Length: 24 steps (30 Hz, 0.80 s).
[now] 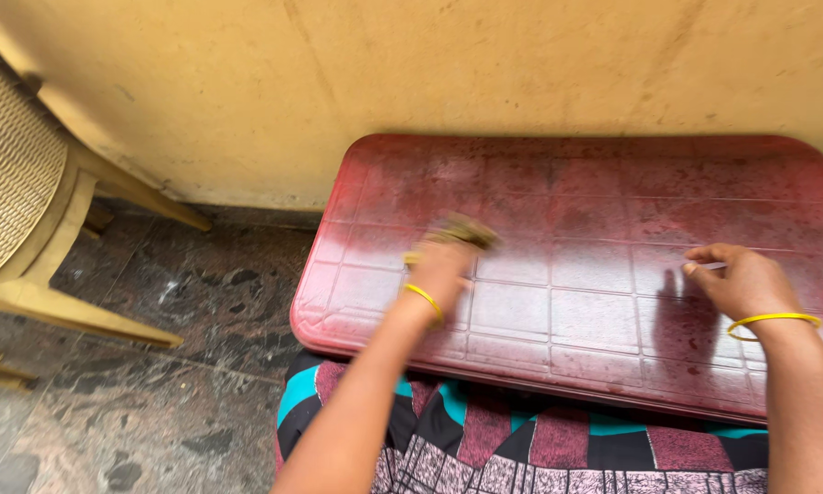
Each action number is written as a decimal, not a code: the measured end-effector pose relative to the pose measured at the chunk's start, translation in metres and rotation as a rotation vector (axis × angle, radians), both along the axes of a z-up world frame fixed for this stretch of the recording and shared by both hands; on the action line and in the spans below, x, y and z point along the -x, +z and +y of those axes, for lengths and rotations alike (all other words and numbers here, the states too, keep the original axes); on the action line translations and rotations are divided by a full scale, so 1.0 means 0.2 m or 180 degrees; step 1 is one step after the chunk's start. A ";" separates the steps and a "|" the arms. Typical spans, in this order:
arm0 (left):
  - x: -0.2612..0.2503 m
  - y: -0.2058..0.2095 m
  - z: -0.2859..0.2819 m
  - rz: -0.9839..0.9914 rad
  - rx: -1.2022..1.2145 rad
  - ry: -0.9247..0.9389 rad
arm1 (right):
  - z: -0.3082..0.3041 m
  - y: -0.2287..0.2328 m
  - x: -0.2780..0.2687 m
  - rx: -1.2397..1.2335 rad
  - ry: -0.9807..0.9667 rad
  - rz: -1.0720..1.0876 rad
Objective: The person wipes the surface of a red plastic table using a cloth and then rinses the cloth in a blue bucket of water.
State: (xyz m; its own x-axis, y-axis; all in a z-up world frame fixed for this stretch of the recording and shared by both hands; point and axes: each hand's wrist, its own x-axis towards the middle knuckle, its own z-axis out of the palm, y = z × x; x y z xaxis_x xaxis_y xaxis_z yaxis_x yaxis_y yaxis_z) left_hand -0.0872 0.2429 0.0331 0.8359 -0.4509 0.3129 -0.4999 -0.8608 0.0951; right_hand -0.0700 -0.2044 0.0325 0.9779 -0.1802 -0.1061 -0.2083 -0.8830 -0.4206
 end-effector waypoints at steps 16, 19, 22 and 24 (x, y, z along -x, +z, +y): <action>0.25 0.05 0.30 0.2411 -0.0709 0.0810 | 0.02 0.04 0.05 0.0377 0.0229 0.0034; 0.32 -0.03 -0.09 0.2298 0.0348 0.0108 | 0.04 0.06 0.03 0.0381 0.0162 0.0188; 0.37 -0.08 -0.47 0.1662 0.1416 -0.1369 | 0.06 0.05 0.02 0.0467 0.0148 0.0221; 0.35 -0.05 -0.60 0.1829 0.1984 -0.1876 | 0.07 0.04 0.00 0.0437 0.0169 0.0155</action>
State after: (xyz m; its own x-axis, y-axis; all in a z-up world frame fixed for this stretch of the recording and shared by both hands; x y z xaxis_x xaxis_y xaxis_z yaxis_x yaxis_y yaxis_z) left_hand -0.1578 0.1221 0.0231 0.6319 -0.7320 0.2547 -0.5647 -0.2098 0.7982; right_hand -0.0693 -0.1904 0.0400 0.9807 -0.1445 -0.1316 -0.1771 -0.9418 -0.2858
